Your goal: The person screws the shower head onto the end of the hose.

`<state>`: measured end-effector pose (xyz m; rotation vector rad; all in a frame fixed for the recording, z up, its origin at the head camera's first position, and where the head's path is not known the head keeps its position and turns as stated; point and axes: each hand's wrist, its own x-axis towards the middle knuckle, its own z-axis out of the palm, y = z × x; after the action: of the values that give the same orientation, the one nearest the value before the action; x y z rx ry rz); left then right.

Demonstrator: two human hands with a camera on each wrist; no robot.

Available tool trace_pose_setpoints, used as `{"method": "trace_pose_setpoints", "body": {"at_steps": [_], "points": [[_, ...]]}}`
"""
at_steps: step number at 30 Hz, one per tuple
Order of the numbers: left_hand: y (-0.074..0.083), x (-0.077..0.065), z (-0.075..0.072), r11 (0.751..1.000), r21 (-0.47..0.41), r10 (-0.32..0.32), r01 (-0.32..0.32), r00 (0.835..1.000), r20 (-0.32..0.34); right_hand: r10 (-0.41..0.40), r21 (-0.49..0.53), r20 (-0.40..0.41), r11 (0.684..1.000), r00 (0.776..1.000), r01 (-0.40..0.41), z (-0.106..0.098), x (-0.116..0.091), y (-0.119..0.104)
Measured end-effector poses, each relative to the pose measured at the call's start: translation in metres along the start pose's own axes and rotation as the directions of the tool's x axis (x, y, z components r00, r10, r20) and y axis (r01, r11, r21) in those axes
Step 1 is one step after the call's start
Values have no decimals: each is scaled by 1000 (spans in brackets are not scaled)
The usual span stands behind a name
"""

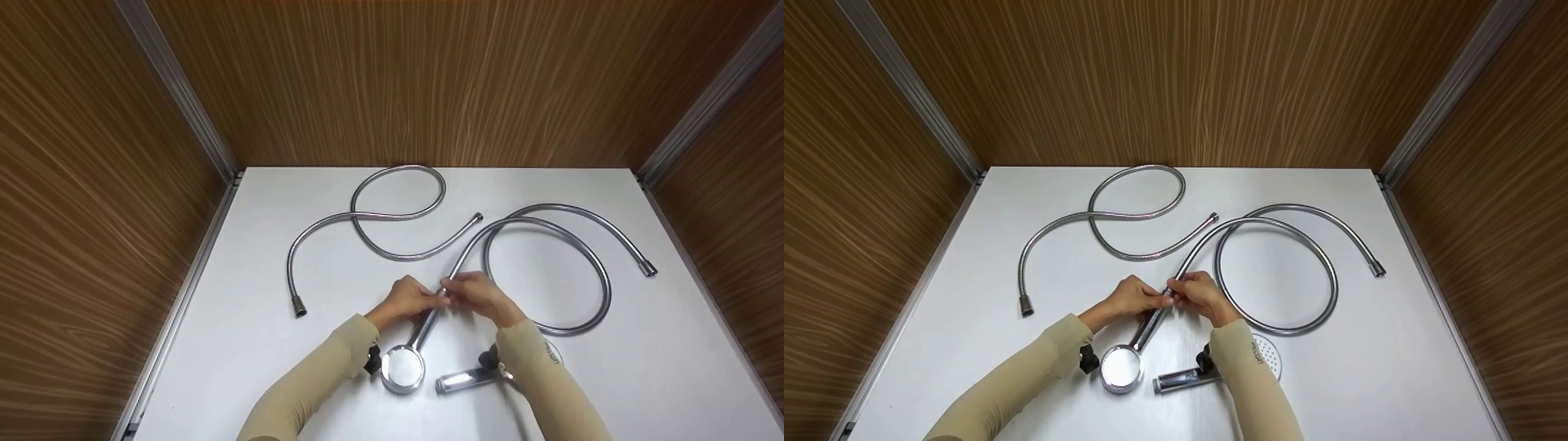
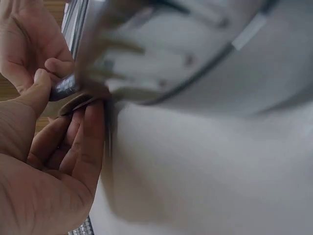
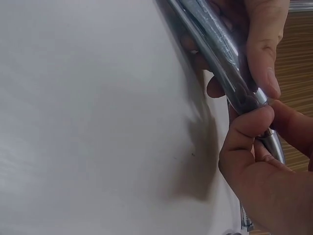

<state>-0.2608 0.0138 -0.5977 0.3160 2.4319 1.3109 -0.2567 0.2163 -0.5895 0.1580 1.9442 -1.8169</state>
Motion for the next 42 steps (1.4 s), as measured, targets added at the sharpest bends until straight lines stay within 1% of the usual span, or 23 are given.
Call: {"method": "trace_pose_setpoints", "body": {"at_steps": [3, 4, 7, 11, 14, 19, 22, 28, 33, 37, 42], "points": [[0, 1, -1, 998, 47, 42, -42, 999, -3, -2, 14, -4, 1000, 1000, 2, 0, 0, 1], [0, 1, -1, 998, 48, 51, -51, 999, 0, 0, 17, -4, 1000, 1000, 0, 0, 0, 2], [0, 2, -3, 999, -3, 38, -38, 999, 20, 8, 40, -11, 999, 1000, -8, -1, 2, 4], [0, 2, -6, 998, -67, -16, 19, 999, 42, 21, 64, -20, 998, 1000, -20, -2, 3, 8], [0, 2, -8, 996, -77, -33, 38, 998, 55, 27, 88, -33, 996, 999, -24, -3, 3, 9], [-1, 2, -9, 996, -86, -21, 26, 998, 55, 48, 146, -55, 988, 997, -39, -2, 2, 6], [-2, 2, -9, 997, -80, -13, 16, 999, 44, 68, 158, -70, 986, 995, -57, -2, 1, 5], [-4, 2, -8, 999, -47, 14, -13, 1000, 13, 83, 135, -94, 988, 992, -69, 0, 0, 4], [-3, 3, -10, 999, -10, 39, -39, 999, -9, 88, 122, -119, 990, 989, -74, -2, 0, 1], [-2, 4, -14, 999, -32, 37, -37, 999, -9, 53, 89, -143, 995, 988, -40, -4, 0, -2], [1, 3, -16, 994, -107, -11, 10, 1000, -9, 2, -38, -167, 999, 986, -8, -6, -2, -6]]}}
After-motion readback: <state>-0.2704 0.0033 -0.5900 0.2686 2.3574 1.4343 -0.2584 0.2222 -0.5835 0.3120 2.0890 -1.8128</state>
